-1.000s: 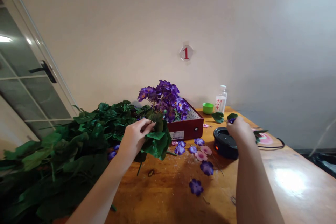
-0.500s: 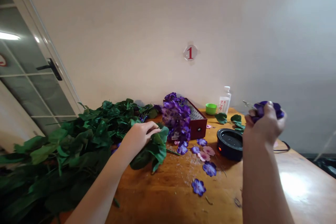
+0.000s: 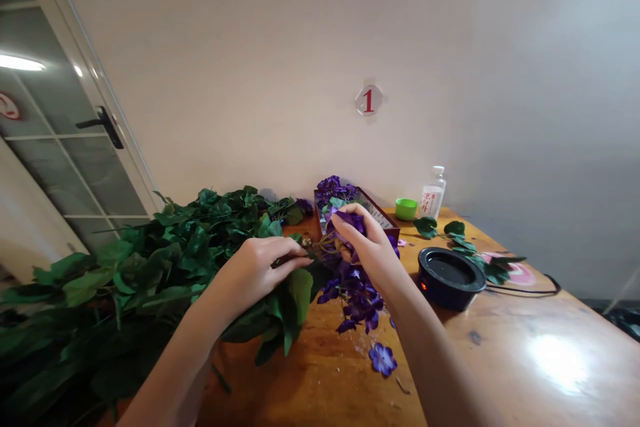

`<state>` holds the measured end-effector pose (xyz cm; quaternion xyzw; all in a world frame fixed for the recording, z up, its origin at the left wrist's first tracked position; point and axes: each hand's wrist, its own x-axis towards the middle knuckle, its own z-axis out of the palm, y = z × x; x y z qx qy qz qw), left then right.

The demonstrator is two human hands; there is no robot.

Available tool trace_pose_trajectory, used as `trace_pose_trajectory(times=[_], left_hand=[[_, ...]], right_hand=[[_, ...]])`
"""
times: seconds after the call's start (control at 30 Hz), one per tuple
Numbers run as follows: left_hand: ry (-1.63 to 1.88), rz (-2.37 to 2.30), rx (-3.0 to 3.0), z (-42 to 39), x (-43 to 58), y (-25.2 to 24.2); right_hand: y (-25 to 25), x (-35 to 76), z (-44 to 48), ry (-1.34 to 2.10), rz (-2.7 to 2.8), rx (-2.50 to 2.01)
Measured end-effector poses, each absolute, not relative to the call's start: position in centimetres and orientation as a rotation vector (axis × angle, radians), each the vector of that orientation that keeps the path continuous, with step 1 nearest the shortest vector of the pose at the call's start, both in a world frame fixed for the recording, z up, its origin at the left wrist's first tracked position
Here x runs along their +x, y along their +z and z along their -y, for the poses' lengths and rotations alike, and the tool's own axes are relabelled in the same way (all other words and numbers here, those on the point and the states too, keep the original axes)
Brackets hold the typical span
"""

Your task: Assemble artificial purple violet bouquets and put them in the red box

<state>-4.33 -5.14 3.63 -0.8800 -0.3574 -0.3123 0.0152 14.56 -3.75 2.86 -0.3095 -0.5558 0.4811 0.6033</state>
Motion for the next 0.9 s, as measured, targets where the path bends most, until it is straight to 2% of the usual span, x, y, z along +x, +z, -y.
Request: trace_pose_trajectory(times=[0.9], left_hand=[[-0.968, 1.2, -2.703, 4.93, -4.51, 3.66]], right_hand=[[3.49, 14.81, 4.38, 1.175, 1.181, -0.71]])
